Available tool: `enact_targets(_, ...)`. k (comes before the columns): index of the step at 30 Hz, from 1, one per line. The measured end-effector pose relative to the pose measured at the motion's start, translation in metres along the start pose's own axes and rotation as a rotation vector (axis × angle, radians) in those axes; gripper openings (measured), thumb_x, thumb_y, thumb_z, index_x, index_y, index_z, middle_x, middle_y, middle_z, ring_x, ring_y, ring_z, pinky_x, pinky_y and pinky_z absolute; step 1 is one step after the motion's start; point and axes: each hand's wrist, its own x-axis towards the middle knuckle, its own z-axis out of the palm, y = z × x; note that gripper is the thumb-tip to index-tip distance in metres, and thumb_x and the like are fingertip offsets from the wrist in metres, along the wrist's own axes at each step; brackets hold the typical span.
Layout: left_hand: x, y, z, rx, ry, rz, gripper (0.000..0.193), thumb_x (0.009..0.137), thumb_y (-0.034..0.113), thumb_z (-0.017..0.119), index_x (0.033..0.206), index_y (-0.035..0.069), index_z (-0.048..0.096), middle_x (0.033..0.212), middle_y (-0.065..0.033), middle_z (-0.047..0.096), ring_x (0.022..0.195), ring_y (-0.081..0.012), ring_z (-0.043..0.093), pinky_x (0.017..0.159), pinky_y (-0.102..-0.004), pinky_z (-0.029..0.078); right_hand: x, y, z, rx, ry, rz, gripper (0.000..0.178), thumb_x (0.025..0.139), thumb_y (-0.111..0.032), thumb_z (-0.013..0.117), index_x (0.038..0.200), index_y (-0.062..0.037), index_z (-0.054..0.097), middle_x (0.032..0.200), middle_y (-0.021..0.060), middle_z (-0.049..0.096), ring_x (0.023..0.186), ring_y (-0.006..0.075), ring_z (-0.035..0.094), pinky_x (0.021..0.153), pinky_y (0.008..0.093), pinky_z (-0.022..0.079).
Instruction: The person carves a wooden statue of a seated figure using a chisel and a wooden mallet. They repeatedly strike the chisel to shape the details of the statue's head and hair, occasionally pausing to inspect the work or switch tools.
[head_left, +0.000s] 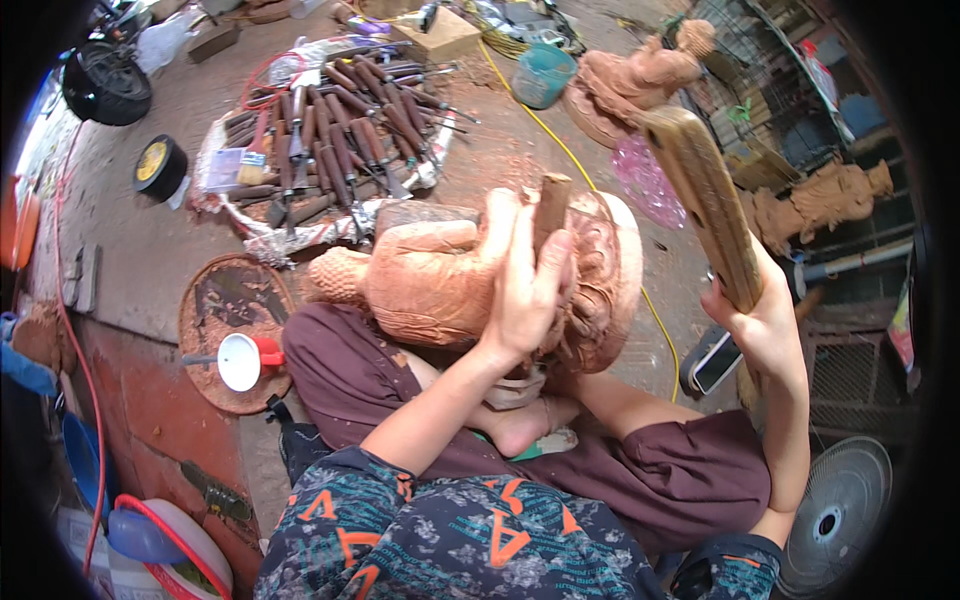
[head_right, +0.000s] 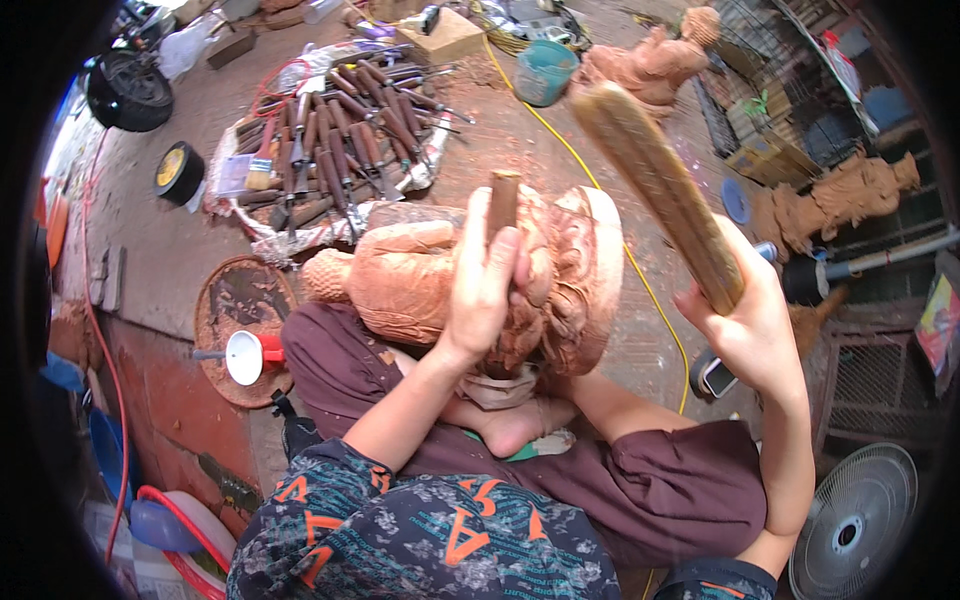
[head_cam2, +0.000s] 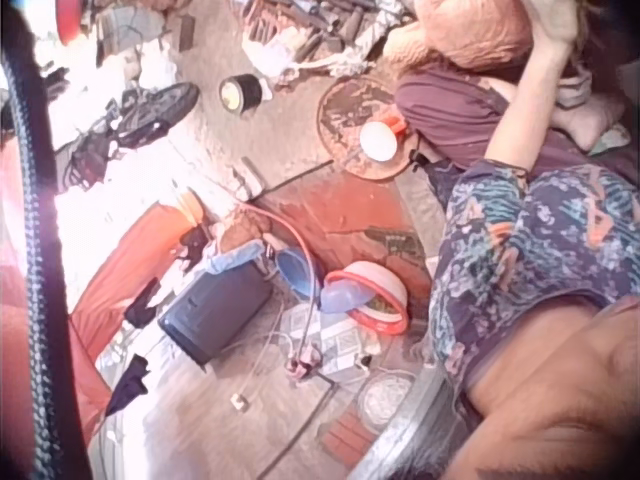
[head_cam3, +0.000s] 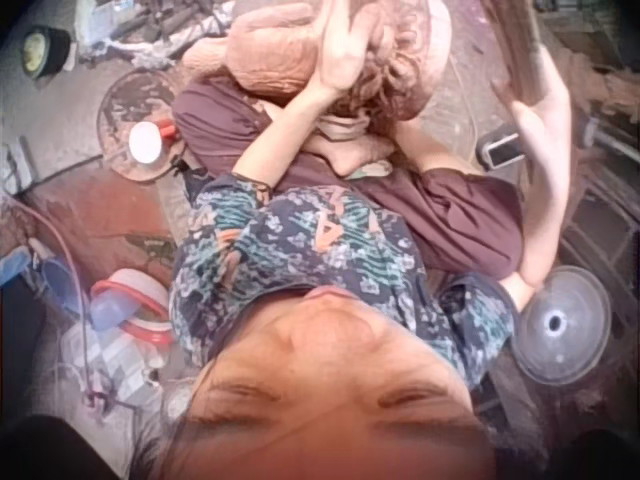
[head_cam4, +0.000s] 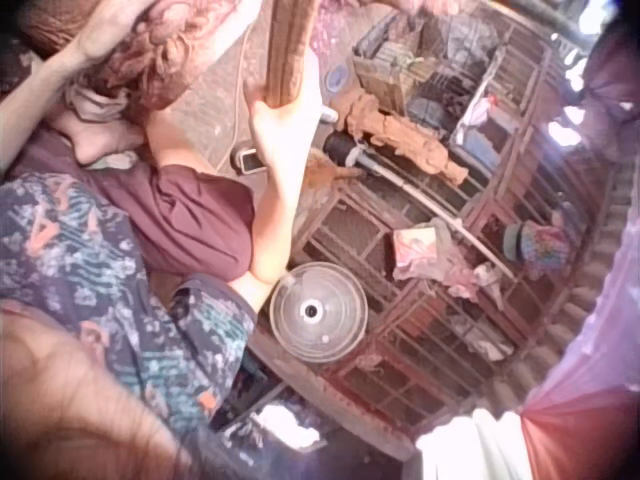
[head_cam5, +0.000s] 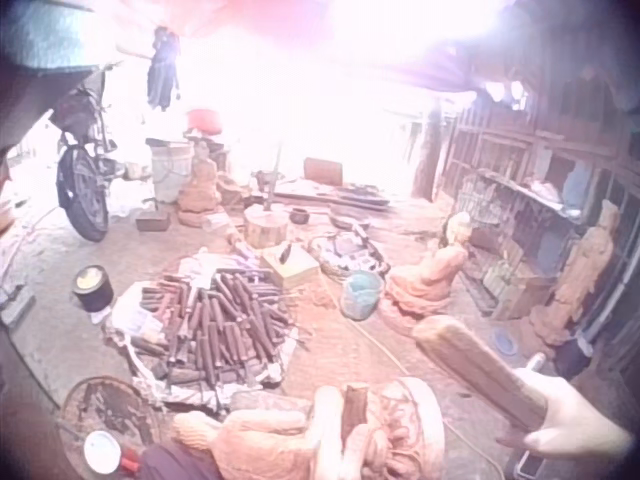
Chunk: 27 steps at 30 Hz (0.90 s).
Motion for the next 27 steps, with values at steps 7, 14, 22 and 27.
enact_targets(7, 0.025, -0.002, -0.018, -0.171, -0.004, -0.155, 0.041, 0.100, 0.027, 0.048, 0.133, 0.008, 0.033, 0.072, 0.0002, 0.045, 0.049, -0.0040, 0.038, 0.041, -0.0174, 0.033, 0.010, 0.035, 0.019, 0.306, -0.125, 0.182, 0.044, 0.073, 0.010, 0.067, 0.111, -0.0030, 0.052, 0.075, -0.0025, 0.053, 0.067, 0.0066, 0.051, 0.061, 0.0225, 0.043)
enact_targets(14, 0.131, 0.017, -0.097, 0.017, 0.269, -0.196, 0.066, 0.096, 0.011, 0.046, 0.150, 0.022, 0.011, 0.083, -0.0056, 0.052, 0.057, -0.0090, 0.046, 0.044, -0.0213, 0.038, 0.019, 0.034, 0.051, 0.468, -0.206, 0.237, 0.045, 0.077, 0.010, 0.067, 0.117, -0.0036, 0.052, 0.074, -0.0028, 0.053, 0.066, 0.0064, 0.051, 0.060, 0.0227, 0.045)
enact_targets(22, 0.206, -0.040, -0.184, 0.827, 0.404, -0.323, 0.072, 0.075, -0.003, 0.060, 0.143, 0.006, 0.038, 0.092, -0.0187, 0.065, 0.074, -0.0186, 0.066, 0.056, -0.0290, 0.054, 0.021, 0.049, 0.066, 0.448, -0.201, 0.270, 0.045, 0.076, 0.008, 0.068, 0.117, -0.0040, 0.052, 0.078, -0.0024, 0.053, 0.070, 0.0067, 0.050, 0.062, 0.0237, 0.044)
enact_targets(27, 0.207, -0.057, -0.214, 1.309, 0.296, -0.242, 0.070, 0.068, 0.006, 0.069, 0.135, 0.003, 0.049, 0.106, -0.0342, 0.060, 0.118, -0.0351, 0.051, 0.097, -0.0377, 0.046, 0.022, 0.053, 0.066, 0.431, -0.205, 0.271, 0.049, 0.077, 0.009, 0.067, 0.121, -0.0042, 0.051, 0.077, -0.0023, 0.052, 0.069, 0.0066, 0.050, 0.061, 0.0234, 0.044)
